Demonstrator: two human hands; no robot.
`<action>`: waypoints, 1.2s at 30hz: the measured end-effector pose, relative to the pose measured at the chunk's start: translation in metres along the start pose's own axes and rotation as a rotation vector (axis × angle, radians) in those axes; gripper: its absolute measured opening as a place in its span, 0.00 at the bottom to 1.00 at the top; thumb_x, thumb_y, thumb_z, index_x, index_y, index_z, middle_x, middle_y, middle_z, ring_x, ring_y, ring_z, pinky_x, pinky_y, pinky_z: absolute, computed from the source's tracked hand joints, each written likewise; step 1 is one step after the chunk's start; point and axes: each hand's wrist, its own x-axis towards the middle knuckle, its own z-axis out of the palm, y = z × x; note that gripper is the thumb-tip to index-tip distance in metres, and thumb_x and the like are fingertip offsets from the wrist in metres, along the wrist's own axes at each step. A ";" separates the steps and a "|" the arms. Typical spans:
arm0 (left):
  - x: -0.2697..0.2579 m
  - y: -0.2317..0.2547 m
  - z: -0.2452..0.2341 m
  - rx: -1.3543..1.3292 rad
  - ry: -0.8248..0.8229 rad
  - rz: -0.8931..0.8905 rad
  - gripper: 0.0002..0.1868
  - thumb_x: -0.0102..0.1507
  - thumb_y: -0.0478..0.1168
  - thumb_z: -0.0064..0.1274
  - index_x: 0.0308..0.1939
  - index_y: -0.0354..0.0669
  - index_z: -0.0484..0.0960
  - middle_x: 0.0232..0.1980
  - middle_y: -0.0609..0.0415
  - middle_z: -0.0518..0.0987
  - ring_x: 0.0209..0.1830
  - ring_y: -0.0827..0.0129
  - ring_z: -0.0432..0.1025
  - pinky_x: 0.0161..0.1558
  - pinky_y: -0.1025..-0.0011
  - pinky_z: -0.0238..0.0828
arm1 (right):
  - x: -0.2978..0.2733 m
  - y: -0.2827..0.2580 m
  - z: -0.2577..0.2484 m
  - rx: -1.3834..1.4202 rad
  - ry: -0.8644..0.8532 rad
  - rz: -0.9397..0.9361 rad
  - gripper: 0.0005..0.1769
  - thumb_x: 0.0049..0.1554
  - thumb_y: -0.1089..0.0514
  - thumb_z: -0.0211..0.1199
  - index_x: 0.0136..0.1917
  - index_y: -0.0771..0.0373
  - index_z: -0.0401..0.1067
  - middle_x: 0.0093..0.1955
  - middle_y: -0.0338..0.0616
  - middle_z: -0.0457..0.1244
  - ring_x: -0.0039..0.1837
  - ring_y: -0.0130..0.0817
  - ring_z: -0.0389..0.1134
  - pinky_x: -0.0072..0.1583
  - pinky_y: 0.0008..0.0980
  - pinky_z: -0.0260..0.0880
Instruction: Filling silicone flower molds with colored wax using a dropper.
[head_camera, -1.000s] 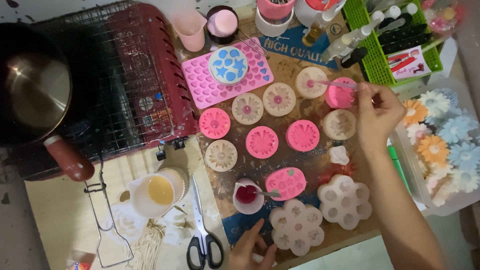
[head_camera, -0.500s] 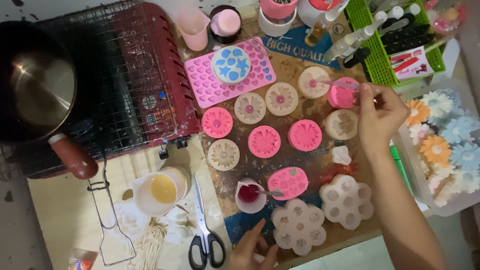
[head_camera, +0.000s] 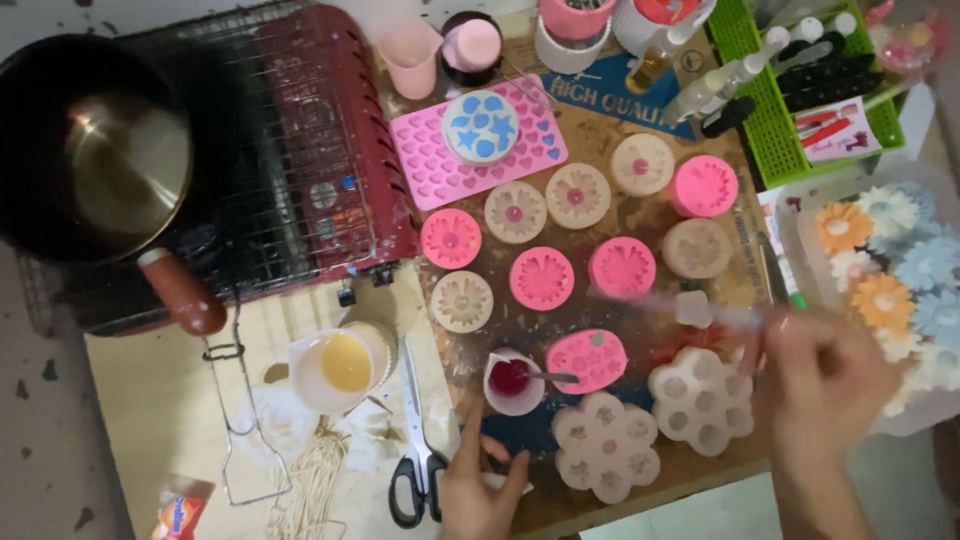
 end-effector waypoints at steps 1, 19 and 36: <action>0.002 0.007 -0.002 0.017 0.048 0.007 0.52 0.50 0.34 0.69 0.77 0.44 0.62 0.26 0.56 0.78 0.24 0.74 0.75 0.29 0.74 0.75 | -0.017 -0.002 -0.003 -0.081 -0.023 0.013 0.09 0.71 0.65 0.61 0.48 0.72 0.73 0.41 0.47 0.67 0.37 0.28 0.67 0.40 0.27 0.68; 0.004 0.005 0.010 -0.043 0.010 0.074 0.52 0.51 0.34 0.69 0.76 0.44 0.58 0.26 0.55 0.78 0.24 0.74 0.74 0.30 0.74 0.74 | -0.068 -0.006 0.082 -0.449 -0.596 -0.472 0.09 0.52 0.65 0.72 0.47 0.67 0.77 0.35 0.43 0.65 0.35 0.35 0.69 0.36 0.34 0.69; 0.004 0.010 0.007 0.029 -0.003 0.054 0.52 0.51 0.35 0.68 0.77 0.49 0.58 0.26 0.56 0.79 0.23 0.73 0.75 0.28 0.73 0.74 | -0.074 0.003 0.095 -0.430 -0.507 -0.342 0.12 0.51 0.63 0.73 0.48 0.64 0.76 0.37 0.44 0.68 0.37 0.38 0.71 0.39 0.34 0.72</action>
